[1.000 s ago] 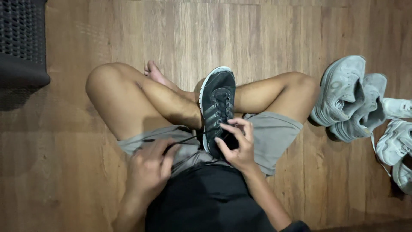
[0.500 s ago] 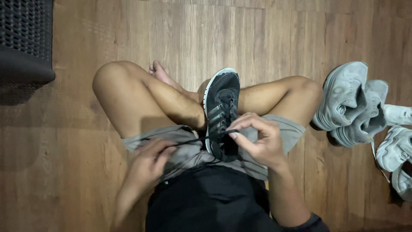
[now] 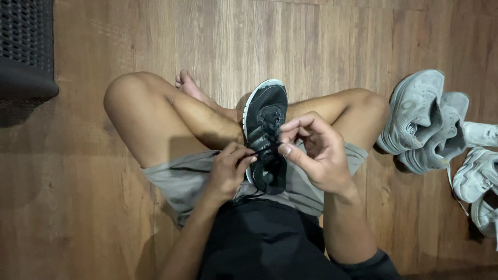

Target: Lacing up multiple pairs of sneakers while sitting on the floor

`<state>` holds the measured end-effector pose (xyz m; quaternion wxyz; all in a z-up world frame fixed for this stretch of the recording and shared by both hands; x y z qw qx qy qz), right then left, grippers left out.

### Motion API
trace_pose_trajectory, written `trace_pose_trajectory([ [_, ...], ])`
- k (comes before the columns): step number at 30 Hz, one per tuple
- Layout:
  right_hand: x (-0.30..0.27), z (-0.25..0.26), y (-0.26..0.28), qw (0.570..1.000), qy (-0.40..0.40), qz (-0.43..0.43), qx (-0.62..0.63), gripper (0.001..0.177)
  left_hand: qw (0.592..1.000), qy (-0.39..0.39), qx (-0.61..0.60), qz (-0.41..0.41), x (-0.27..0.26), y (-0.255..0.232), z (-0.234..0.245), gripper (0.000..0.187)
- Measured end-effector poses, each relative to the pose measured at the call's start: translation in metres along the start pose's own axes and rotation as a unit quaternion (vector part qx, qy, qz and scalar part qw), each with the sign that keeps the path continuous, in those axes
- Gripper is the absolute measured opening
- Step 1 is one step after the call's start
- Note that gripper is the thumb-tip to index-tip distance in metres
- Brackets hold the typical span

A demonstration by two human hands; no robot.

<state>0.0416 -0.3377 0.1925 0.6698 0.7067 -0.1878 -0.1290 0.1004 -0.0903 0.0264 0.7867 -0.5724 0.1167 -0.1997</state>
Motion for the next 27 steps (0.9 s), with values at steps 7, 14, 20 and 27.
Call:
trace_pose_trajectory([
  [7, 0.008, -0.021, 0.005, 0.999, -0.034, -0.03, 0.027, 0.024, 0.999, -0.01, -0.031, 0.038, -0.001, 0.003, -0.001, 0.016],
  [14, 0.029, -0.063, 0.009, 0.997, 0.019, 0.012, 0.07, 0.019, 0.988, -0.019, -0.122, 0.092, 0.002, 0.006, -0.007, 0.012],
  [20, 0.036, -0.076, 0.008, 0.996, 0.045, 0.037, 0.068, 0.014, 0.95, -0.088, -0.232, 0.19, -0.002, 0.01, -0.018, 0.012],
  [27, 0.038, -0.066, 0.0, 0.998, 0.024, 0.036, 0.046, 0.013, 0.932, -0.121, -0.253, 0.231, -0.016, 0.038, -0.047, 0.019],
])
Point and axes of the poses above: each hand's wrist, its own x-axis towards the middle knuckle, its own z-axis out of the back of the hand, y = z × x, the point moved 2 cm from there along x, towards the middle knuckle, and after that the axes turned 14 degrees about -y, right-handed, at the moved point
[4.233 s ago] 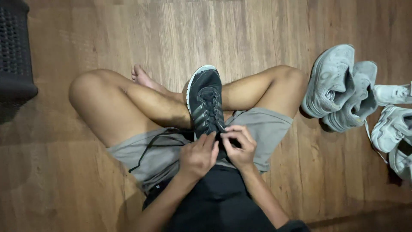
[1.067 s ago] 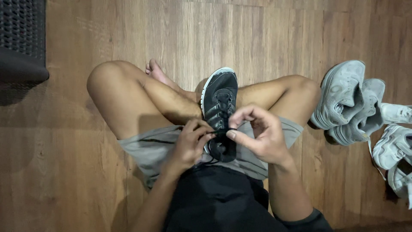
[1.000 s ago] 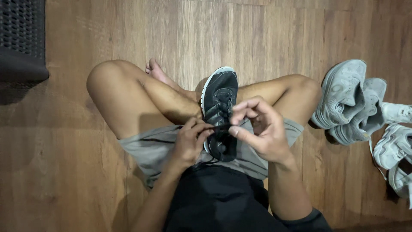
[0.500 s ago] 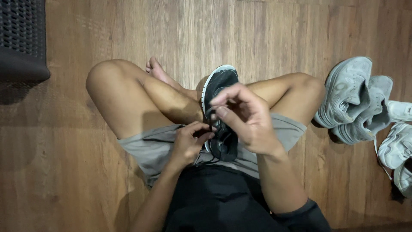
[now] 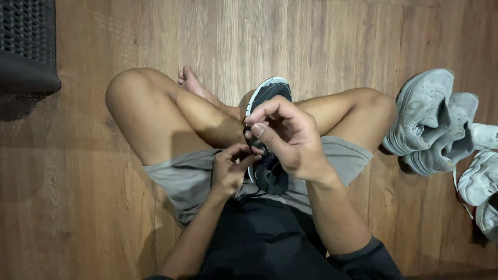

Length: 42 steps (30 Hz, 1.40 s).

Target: Lacing up multiple pairs of sneakers while sitting on the floor

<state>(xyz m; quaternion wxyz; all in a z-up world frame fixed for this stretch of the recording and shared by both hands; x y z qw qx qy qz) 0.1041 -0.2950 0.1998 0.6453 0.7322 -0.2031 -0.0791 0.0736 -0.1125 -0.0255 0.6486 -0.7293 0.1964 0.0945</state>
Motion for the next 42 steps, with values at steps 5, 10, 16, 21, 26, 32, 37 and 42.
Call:
trace_pose_trajectory([
  [5, 0.001, 0.003, 0.025, 0.99, -0.015, 0.045, -0.134, 0.02, 0.998, -0.008, 0.025, -0.059, -0.005, -0.017, -0.003, 0.017],
  [10, -0.037, 0.039, 0.011, 0.923, -0.064, 0.126, -0.357, 0.031, 0.99, -0.024, 0.094, -0.106, 0.001, -0.014, 0.001, 0.022],
  [16, -0.139, 0.066, -0.08, 0.897, -0.105, -0.056, -0.426, 0.029, 0.982, -0.011, 0.119, -0.148, -0.006, -0.028, 0.006, 0.022],
  [21, -0.16, 0.072, -0.114, 0.881, -0.204, -0.034, -0.427, 0.017, 0.938, 0.048, 0.168, -0.298, -0.009, -0.041, 0.0, 0.02],
  [26, -0.165, 0.073, -0.133, 0.87, -0.229, -0.007, -0.437, 0.022, 0.899, 0.086, 0.186, -0.387, -0.007, -0.03, 0.002, 0.018],
  [32, -0.163, 0.07, -0.135, 0.855, -0.248, 0.024, -0.454, 0.025, 0.883, 0.089, 0.213, -0.409, -0.01, -0.027, 0.001, 0.019],
  [37, -0.165, 0.073, -0.139, 0.85, -0.259, 0.034, -0.458, 0.026, 0.878, 0.089, 0.225, -0.412, -0.01, -0.033, -0.001, 0.019],
  [42, -0.165, 0.075, -0.149, 0.868, -0.221, 0.065, -0.439, 0.025, 0.862, 0.07, 0.229, -0.447, -0.011, -0.031, 0.0, 0.02],
])
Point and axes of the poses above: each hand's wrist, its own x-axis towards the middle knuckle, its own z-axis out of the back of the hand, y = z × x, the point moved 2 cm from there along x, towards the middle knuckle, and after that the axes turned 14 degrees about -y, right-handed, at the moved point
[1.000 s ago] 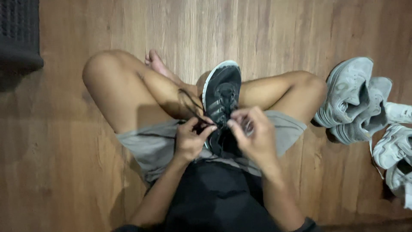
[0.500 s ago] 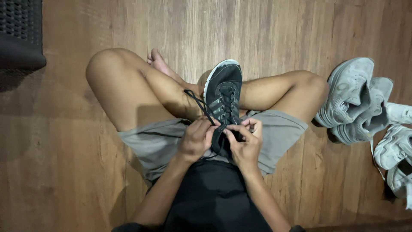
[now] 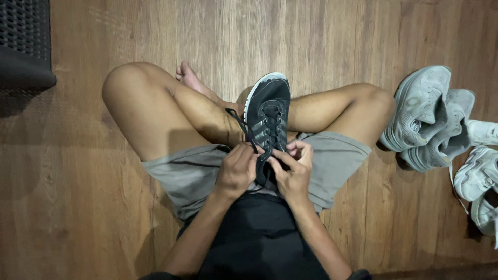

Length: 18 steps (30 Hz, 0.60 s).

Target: Lacing up multiple pairs of sneakers while sitting on the floor

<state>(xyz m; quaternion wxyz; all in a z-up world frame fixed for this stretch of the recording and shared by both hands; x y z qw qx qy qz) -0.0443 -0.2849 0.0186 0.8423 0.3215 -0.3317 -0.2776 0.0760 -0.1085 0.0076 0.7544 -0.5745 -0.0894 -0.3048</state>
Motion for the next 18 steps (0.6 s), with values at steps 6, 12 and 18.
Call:
trace_pose_trajectory([
  [6, -0.01, -0.004, -0.005, 0.999, -0.018, 0.007, 0.042, 0.032, 0.999, -0.006, -0.013, 0.033, -0.009, 0.0, 0.002, 0.012],
  [12, -0.009, -0.005, -0.004, 0.998, -0.005, 0.023, 0.059, 0.026, 0.995, -0.018, 0.061, 0.072, -0.009, -0.006, 0.004, 0.026],
  [18, -0.013, -0.011, -0.017, 0.997, 0.004, -0.003, 0.083, 0.021, 0.993, -0.055, 0.092, 0.057, 0.028, -0.077, 0.021, 0.008],
])
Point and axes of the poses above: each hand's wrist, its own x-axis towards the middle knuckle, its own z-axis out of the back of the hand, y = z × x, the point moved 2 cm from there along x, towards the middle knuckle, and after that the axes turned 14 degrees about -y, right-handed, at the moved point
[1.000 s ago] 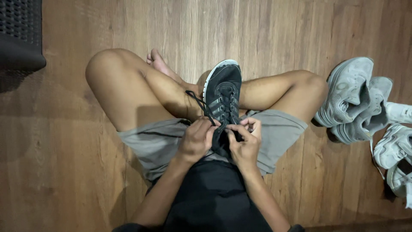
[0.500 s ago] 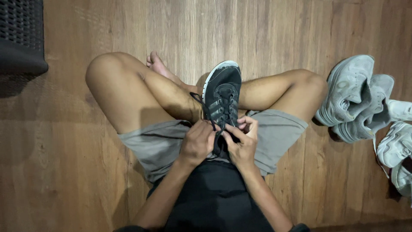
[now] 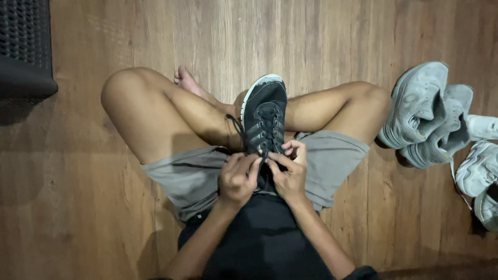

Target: Lacing up multiple pairs of sneakers while sitting on the floor

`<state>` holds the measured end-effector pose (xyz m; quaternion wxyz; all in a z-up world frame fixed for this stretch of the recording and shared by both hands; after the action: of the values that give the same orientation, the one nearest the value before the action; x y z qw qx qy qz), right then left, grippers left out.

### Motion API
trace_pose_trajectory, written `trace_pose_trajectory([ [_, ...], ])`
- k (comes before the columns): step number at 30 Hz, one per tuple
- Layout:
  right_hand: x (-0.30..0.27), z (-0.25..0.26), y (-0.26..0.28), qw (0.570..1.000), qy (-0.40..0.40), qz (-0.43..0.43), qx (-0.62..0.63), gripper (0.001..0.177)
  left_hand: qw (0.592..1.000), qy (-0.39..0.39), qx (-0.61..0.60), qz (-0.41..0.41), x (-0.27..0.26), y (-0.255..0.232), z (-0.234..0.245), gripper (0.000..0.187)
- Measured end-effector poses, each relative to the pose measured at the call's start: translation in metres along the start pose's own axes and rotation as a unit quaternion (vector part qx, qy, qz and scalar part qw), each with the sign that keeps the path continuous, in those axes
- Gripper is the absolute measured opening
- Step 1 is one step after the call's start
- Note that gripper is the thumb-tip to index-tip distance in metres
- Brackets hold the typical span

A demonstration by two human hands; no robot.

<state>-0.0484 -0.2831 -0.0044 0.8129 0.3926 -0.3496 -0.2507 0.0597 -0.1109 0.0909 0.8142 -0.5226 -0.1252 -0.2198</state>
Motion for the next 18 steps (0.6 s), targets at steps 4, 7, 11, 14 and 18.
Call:
trace_pose_trajectory([
  [4, 0.003, -0.001, 0.003, 1.0, 0.003, -0.002, 0.009, 0.021, 1.0, -0.005, -0.025, 0.008, -0.002, 0.011, -0.007, 0.002],
  [7, 0.004, 0.001, 0.01, 1.0, 0.002, 0.0, -0.011, 0.018, 0.996, -0.061, -0.055, 0.023, -0.018, 0.026, -0.019, 0.01],
  [11, 0.01, 0.003, 0.025, 0.998, 0.009, 0.036, -0.051, 0.014, 0.996, -0.085, -0.007, -0.023, -0.04, 0.049, -0.03, 0.022],
  [14, 0.011, 0.013, 0.038, 0.992, 0.017, 0.075, -0.096, 0.011, 0.995, -0.086, 0.027, -0.05, -0.046, 0.045, -0.028, 0.033],
  [18, 0.015, 0.024, 0.051, 0.989, 0.049, 0.097, -0.103, 0.011, 1.0, -0.015, -0.012, -0.015, -0.046, 0.031, -0.022, 0.05],
])
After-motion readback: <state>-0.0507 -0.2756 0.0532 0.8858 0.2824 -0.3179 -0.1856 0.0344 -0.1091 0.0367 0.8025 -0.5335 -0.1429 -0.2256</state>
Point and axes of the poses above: each hand's wrist, its own x-axis towards the middle knuckle, its own z-axis out of the back of the hand, y = z × x, the point moved 2 cm from there along x, towards the middle knuckle, and after that the axes turned 14 degrees about -y, right-handed, at the moved point
